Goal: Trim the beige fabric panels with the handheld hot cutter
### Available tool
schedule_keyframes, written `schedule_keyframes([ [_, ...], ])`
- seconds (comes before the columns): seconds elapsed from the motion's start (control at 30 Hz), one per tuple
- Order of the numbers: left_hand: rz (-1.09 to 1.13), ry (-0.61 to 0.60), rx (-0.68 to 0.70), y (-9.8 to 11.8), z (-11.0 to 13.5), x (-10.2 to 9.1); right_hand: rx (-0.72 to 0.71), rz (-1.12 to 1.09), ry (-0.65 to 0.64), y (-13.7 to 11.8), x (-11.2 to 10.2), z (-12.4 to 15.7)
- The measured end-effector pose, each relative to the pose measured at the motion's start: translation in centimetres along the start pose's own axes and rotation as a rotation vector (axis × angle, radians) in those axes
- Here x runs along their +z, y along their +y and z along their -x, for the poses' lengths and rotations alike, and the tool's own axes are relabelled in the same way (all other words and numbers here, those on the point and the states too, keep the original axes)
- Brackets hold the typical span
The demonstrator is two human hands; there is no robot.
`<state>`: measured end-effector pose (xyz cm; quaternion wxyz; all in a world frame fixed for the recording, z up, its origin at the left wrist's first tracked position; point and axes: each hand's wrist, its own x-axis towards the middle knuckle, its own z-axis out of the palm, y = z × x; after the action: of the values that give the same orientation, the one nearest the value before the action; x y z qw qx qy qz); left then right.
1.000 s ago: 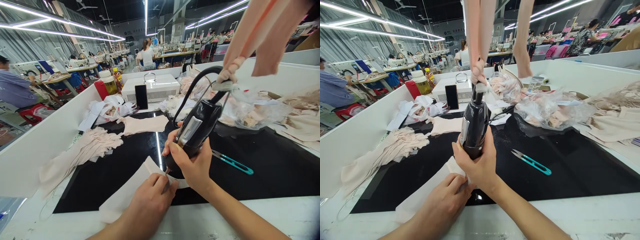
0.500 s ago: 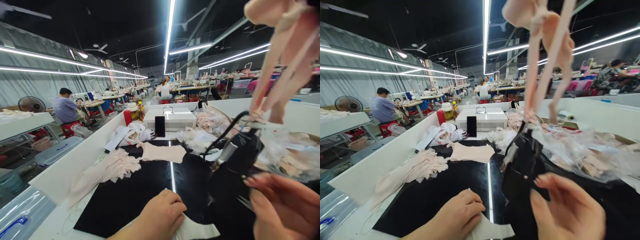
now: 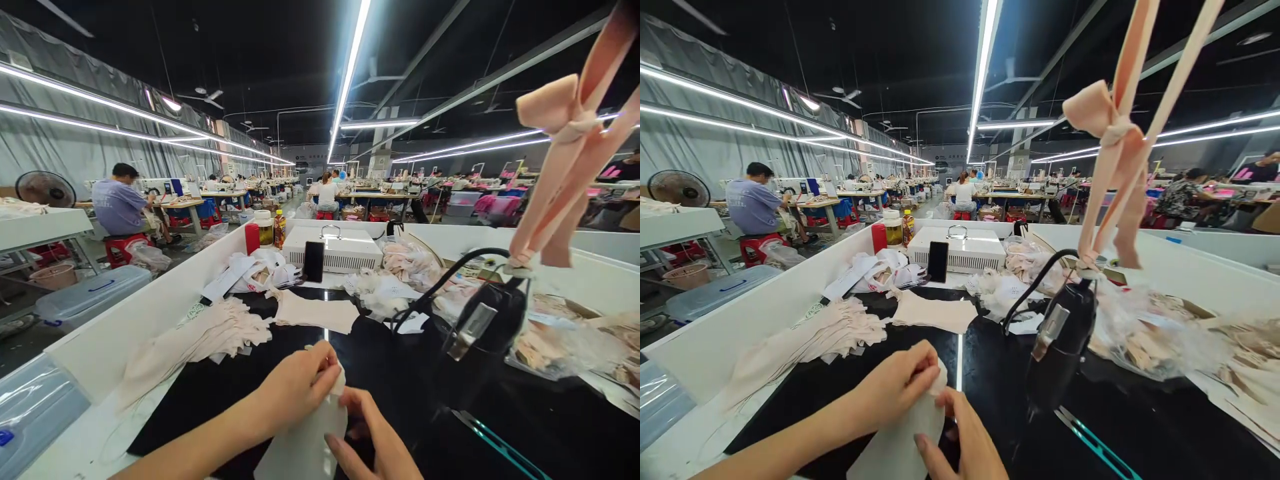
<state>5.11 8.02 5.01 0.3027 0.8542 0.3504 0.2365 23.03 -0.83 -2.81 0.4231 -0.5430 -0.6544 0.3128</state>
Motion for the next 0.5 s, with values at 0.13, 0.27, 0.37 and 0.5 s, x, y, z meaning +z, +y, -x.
schedule_keyframes([
  [0.13, 0.301, 0.131, -0.063, -0.5, -1.4, -2.2, 0.116, -0.348, 0.027, -1.4, 2.7, -2.5],
  [0.27, 0.420, 0.258, -0.161, -2.9, -2.4, -4.1, 0.176, -0.427, 0.013, -2.1, 3.5, -5.3],
  [0.37, 0.429, 0.326, -0.198, -5.0, -2.8, -5.4, 0.199, -0.384, 0.016, -2.1, 2.7, -7.5],
  [0.5, 0.420, 0.378, -0.237, -7.2, -3.8, -6.6, 0.188, -0.266, 0.139, -1.5, 1.2, -10.6],
])
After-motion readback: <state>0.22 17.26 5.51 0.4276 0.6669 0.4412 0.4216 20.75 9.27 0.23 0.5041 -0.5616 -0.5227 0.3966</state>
